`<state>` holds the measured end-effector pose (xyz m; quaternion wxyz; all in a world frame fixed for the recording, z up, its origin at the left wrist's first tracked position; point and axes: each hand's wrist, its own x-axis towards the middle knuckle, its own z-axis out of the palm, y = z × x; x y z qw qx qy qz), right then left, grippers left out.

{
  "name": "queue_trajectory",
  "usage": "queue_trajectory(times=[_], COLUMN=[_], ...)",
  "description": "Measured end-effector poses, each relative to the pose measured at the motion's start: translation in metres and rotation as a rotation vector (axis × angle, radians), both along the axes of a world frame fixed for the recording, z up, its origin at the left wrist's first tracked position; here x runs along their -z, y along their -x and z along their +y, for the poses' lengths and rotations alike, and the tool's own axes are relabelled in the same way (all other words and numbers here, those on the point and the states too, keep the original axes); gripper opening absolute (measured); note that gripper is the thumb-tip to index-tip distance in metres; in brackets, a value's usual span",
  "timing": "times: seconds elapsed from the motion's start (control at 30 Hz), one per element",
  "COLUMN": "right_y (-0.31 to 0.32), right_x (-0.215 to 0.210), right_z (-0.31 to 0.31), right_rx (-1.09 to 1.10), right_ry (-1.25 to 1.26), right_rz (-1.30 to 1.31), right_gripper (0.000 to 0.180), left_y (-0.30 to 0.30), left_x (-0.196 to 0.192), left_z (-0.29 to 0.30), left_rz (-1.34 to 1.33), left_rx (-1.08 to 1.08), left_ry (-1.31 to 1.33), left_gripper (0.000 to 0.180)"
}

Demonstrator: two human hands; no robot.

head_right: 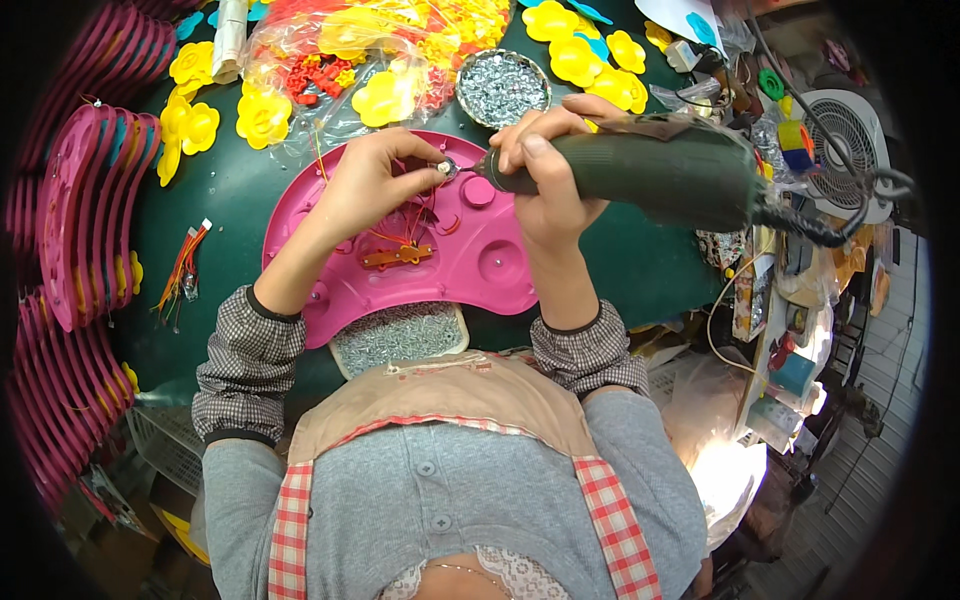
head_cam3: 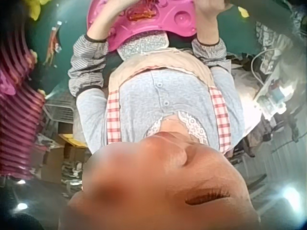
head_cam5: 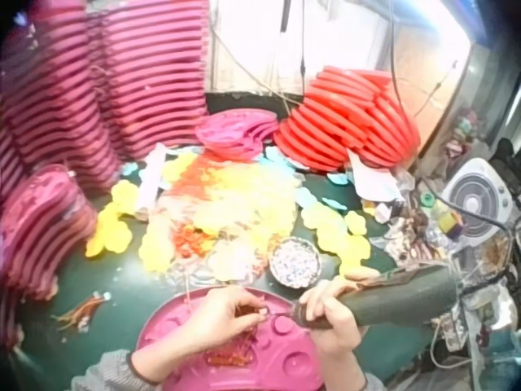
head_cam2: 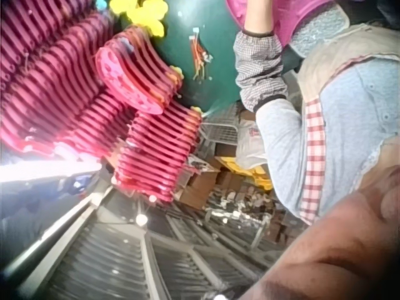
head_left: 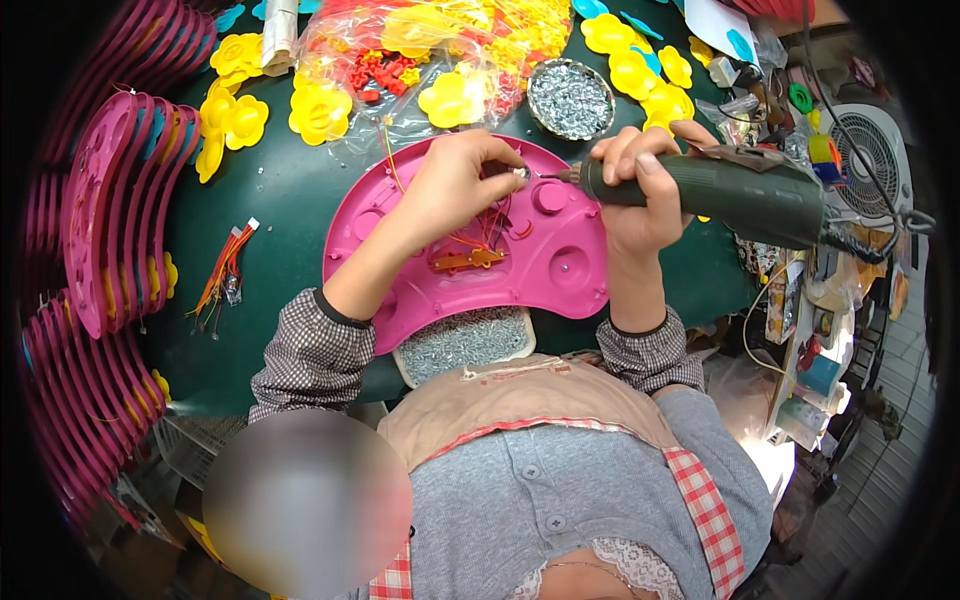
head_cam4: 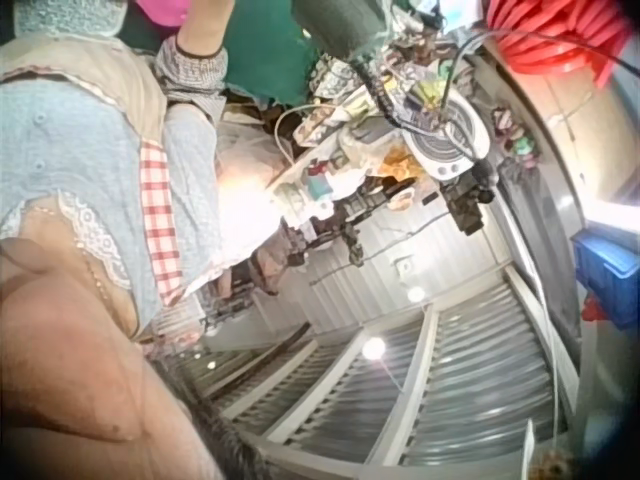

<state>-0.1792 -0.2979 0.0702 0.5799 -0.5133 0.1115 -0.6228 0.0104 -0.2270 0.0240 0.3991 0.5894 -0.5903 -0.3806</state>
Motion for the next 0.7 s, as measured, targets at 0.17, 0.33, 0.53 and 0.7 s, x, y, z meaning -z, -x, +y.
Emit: queue_trajectory(times=[0.17, 0.33, 0.53, 0.7], right_y=[0.005, 0.012, 0.019, 0.025], right_x=[-0.009, -0.017, -0.021, -0.023], right_z=[0.006, 0.011, 0.015, 0.015], right_rx=[-0.039, -0.084, -0.099, -0.101], right_ry=[-0.018, -0.037, -0.021, -0.027], right_rz=[-0.103, -0.151, -0.194, -0.209], right_gripper=[0.049, 0.051, 0.052, 0.052], left_y=[0.015, 0.019, 0.028, 0.027], left_x=[-0.003, -0.006, -0.013, -0.013], left_z=[0.008, 0.011, 0.014, 0.012], left_rz=[-0.179, -0.264, -0.113, -0.187], left_rx=[0.054, 0.087, 0.050, 0.095], left_ry=[0.265, 0.403, 0.443, 0.479], left_gripper=[0.022, 0.013, 0.014, 0.011])
